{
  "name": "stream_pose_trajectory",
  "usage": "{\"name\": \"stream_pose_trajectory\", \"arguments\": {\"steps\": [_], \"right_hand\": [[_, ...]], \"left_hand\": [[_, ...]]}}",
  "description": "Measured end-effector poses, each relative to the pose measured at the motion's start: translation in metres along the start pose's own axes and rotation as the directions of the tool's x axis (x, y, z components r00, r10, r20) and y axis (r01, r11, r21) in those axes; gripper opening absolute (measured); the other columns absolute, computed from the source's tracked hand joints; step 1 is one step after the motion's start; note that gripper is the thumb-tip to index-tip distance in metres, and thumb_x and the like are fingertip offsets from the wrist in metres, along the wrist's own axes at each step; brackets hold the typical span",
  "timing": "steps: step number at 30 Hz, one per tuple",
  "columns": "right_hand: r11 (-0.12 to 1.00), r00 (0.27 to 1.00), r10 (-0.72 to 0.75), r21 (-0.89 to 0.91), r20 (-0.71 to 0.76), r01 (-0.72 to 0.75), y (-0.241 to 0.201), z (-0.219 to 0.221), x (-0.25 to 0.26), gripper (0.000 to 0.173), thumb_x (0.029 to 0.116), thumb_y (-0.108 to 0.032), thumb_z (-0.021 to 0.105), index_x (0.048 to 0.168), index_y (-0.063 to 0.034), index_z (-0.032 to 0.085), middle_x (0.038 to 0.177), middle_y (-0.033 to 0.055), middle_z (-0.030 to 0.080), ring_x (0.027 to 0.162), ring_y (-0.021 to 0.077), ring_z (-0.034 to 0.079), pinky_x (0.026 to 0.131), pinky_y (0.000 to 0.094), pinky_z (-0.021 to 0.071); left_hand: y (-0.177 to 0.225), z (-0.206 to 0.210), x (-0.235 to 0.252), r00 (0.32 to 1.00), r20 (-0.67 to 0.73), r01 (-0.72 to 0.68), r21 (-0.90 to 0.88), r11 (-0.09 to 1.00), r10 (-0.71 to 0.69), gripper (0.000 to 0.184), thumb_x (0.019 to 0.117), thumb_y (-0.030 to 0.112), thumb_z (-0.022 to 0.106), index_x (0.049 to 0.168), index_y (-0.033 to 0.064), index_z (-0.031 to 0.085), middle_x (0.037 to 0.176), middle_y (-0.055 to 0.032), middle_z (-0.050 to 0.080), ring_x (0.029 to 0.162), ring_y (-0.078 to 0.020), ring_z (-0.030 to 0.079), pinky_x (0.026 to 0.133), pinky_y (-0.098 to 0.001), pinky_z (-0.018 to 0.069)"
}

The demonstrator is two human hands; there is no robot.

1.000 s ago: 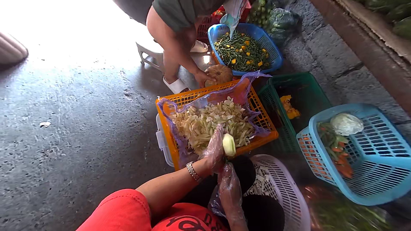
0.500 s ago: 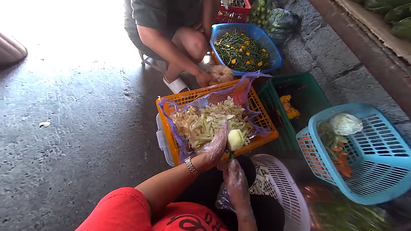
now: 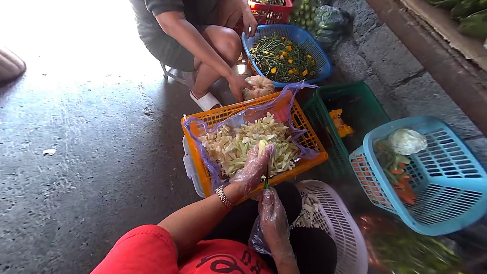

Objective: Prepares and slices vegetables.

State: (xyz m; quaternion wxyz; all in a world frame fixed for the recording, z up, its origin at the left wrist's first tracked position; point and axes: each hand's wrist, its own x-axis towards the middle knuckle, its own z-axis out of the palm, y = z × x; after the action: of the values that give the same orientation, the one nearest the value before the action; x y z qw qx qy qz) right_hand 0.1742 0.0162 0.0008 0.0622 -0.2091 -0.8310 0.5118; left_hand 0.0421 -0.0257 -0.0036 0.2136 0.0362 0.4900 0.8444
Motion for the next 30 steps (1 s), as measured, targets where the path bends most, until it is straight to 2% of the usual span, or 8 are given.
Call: {"name": "stream_pose_trajectory", "arguments": {"steps": [4, 8, 14, 16, 18, 21, 25, 30], "right_hand": [[0.997, 0.998, -0.031, -0.071, -0.045, 0.028, 0.002, 0.004, 0.004, 0.040, 0.1075, -0.023, 0.036, 0.109, 0.0065, 0.063, 0.071, 0.0035, 0.055, 0.063, 0.0079, 0.053, 0.063, 0.0273, 0.0485], [0.999, 1.000, -0.027, -0.023, -0.015, 0.027, 0.006, 0.003, 0.006, 0.040, 0.1080, -0.024, 0.035, 0.107, 0.0053, 0.063, 0.074, 0.0012, 0.055, 0.065, 0.0032, 0.052, 0.066, 0.0222, 0.0481], [0.991, 0.996, -0.086, -0.107, -0.036, 0.082, 0.004, 0.004, 0.006, 0.039, 0.1060, -0.021, 0.039, 0.107, 0.0085, 0.065, 0.075, 0.0101, 0.061, 0.067, 0.0143, 0.059, 0.067, 0.0324, 0.0519], [0.987, 0.997, -0.071, -0.150, -0.039, 0.064, -0.003, 0.001, 0.003, 0.034, 0.1040, -0.013, 0.043, 0.109, 0.0127, 0.064, 0.081, 0.0198, 0.066, 0.075, 0.0264, 0.066, 0.075, 0.0432, 0.0552], [0.990, 0.999, -0.051, -0.134, -0.002, 0.050, -0.006, 0.000, 0.004, 0.034, 0.1042, -0.009, 0.043, 0.113, 0.0172, 0.062, 0.087, 0.0264, 0.067, 0.081, 0.0338, 0.068, 0.081, 0.0503, 0.0550], [0.985, 0.996, -0.084, -0.147, 0.019, 0.086, 0.000, 0.000, 0.005, 0.035, 0.1046, -0.010, 0.041, 0.109, 0.0176, 0.062, 0.078, 0.0226, 0.064, 0.073, 0.0294, 0.065, 0.073, 0.0469, 0.0550], [0.977, 0.998, -0.069, -0.204, 0.007, 0.069, -0.003, 0.002, 0.004, 0.034, 0.1033, -0.007, 0.044, 0.116, 0.0186, 0.061, 0.094, 0.0316, 0.069, 0.090, 0.0426, 0.070, 0.086, 0.0554, 0.0542], [0.982, 0.991, -0.128, -0.147, -0.047, 0.120, 0.005, 0.004, 0.001, 0.032, 0.1006, -0.005, 0.049, 0.116, 0.0180, 0.063, 0.102, 0.0291, 0.071, 0.098, 0.0347, 0.070, 0.094, 0.0440, 0.0534]], "left_hand": [[0.009, 0.006, -0.004, 0.990, -0.052, 0.132, 0.012, 0.991, -0.132, 0.034, 0.1106, 0.028, 0.035, 0.090, 0.0088, 0.055, 0.062, 0.0042, 0.054, 0.054, -0.0035, 0.054, 0.056, -0.0189, 0.0492], [0.015, 0.007, -0.009, 0.998, -0.067, 0.016, 0.164, 0.986, -0.005, 0.017, 0.1003, 0.021, 0.051, 0.098, 0.0055, 0.056, 0.070, 0.0067, 0.054, 0.061, -0.0001, 0.055, 0.062, -0.0176, 0.0493], [0.020, 0.009, -0.008, 0.967, 0.011, 0.254, -0.150, 0.955, -0.256, 0.047, 0.1122, 0.037, 0.022, 0.084, 0.0125, 0.050, 0.058, 0.0045, 0.050, 0.050, -0.0059, 0.052, 0.052, -0.0213, 0.0495], [0.020, 0.012, -0.011, 0.982, -0.040, 0.182, -0.056, 0.982, -0.184, 0.036, 0.1108, 0.032, 0.032, 0.091, 0.0096, 0.052, 0.063, 0.0049, 0.052, 0.055, -0.0053, 0.054, 0.057, -0.0225, 0.0508], [0.019, 0.009, -0.012, 0.999, -0.042, -0.011, 0.099, 0.995, 0.015, 0.023, 0.0978, 0.028, 0.052, 0.098, 0.0046, 0.055, 0.071, 0.0068, 0.055, 0.063, -0.0018, 0.056, 0.064, -0.0217, 0.0512], [0.023, 0.009, -0.014, 0.999, -0.034, 0.013, 0.133, 0.991, -0.009, 0.018, 0.0990, 0.025, 0.051, 0.098, 0.0069, 0.056, 0.071, 0.0071, 0.055, 0.063, -0.0015, 0.056, 0.064, -0.0205, 0.0504], [0.028, 0.014, -0.014, 0.968, -0.055, 0.232, -0.162, 0.959, -0.243, 0.045, 0.1121, 0.039, 0.026, 0.087, 0.0124, 0.052, 0.061, 0.0029, 0.053, 0.052, -0.0073, 0.054, 0.053, -0.0229, 0.0506], [0.020, 0.012, -0.019, 0.995, -0.066, 0.078, 0.036, 0.996, -0.076, 0.032, 0.1076, 0.028, 0.034, 0.095, 0.0069, 0.055, 0.068, 0.0038, 0.055, 0.061, -0.0070, 0.057, 0.063, -0.0253, 0.0524]]}}
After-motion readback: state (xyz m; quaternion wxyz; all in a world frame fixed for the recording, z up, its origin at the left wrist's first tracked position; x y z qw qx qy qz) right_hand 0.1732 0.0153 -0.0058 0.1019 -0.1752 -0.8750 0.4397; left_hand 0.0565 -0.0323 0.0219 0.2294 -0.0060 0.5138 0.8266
